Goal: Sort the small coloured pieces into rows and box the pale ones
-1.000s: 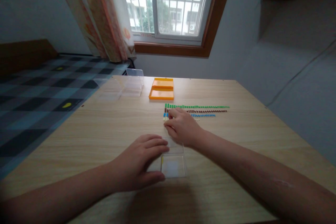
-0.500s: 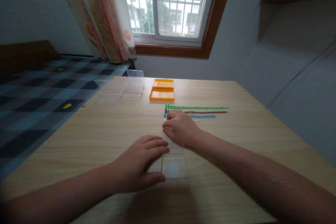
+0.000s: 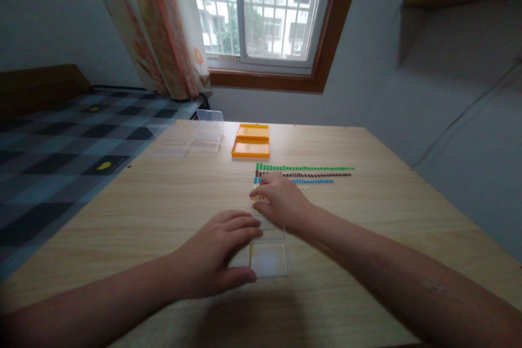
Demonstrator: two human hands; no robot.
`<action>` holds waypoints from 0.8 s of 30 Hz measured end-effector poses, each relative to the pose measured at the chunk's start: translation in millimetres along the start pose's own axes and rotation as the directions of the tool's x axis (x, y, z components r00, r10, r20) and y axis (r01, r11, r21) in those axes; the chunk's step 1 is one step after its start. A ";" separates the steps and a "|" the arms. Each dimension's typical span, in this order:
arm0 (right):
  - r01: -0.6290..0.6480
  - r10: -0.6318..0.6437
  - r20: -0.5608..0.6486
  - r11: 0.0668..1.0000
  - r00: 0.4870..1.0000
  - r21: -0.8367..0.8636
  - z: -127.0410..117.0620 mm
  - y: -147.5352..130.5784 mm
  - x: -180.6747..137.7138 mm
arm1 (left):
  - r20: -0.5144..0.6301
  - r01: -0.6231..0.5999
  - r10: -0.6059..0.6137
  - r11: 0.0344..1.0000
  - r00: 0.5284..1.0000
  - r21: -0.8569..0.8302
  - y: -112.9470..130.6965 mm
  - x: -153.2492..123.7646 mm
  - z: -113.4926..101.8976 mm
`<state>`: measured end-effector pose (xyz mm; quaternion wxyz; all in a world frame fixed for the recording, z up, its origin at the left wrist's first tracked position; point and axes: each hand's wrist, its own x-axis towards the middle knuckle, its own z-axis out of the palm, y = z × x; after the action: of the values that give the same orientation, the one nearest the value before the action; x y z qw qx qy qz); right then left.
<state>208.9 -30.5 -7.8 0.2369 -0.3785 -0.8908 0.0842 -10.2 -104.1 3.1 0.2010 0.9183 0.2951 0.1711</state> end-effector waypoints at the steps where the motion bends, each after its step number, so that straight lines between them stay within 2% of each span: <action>1: -0.010 0.010 0.009 1.000 1.000 -0.004 0.3 0.4 1.0 | -0.002 -0.001 0.001 1.000 1.000 -0.001 -0.3 -0.2 0.2; 5: -0.039 0.038 0.047 0.999 0.998 0.004 -1.8 -0.2 4.9 | -0.011 -0.004 0.004 1.000 1.000 0.001 -1.5 -0.8 1.7; 8: -0.039 0.039 -0.001 0.999 0.999 0.024 -13.6 -7.4 -1.9 | -0.007 -0.005 0.005 1.000 1.000 0.004 -1.4 -0.9 2.1; 11: 0.033 -0.030 -0.071 0.998 0.997 0.047 -32.3 -22.8 -24.5 | -0.012 -0.009 0.009 1.000 1.000 0.003 -0.9 -0.6 1.8; 14: 0.081 -0.076 -0.049 0.992 0.996 0.096 -43.1 -39.6 -53.4 | -0.001 -0.005 0.005 1.000 1.000 0.007 -0.6 -0.5 1.5; 18: 0.091 -0.099 0.056 0.987 0.993 0.129 -34.9 -50.7 -74.5 | -0.013 -0.011 0.011 1.000 1.000 0.015 -0.8 -1.0 1.2; 24: 0.129 -0.135 0.074 0.988 0.988 0.087 -18.3 -49.5 -70.3 | 0.000 -0.005 0.005 1.000 1.000 0.013 -2.1 -1.9 1.5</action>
<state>228.6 -115.8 -0.7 0.2215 -0.3050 -0.9185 0.1197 -12.0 -104.1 0.5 0.1945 0.9204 0.2938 0.1694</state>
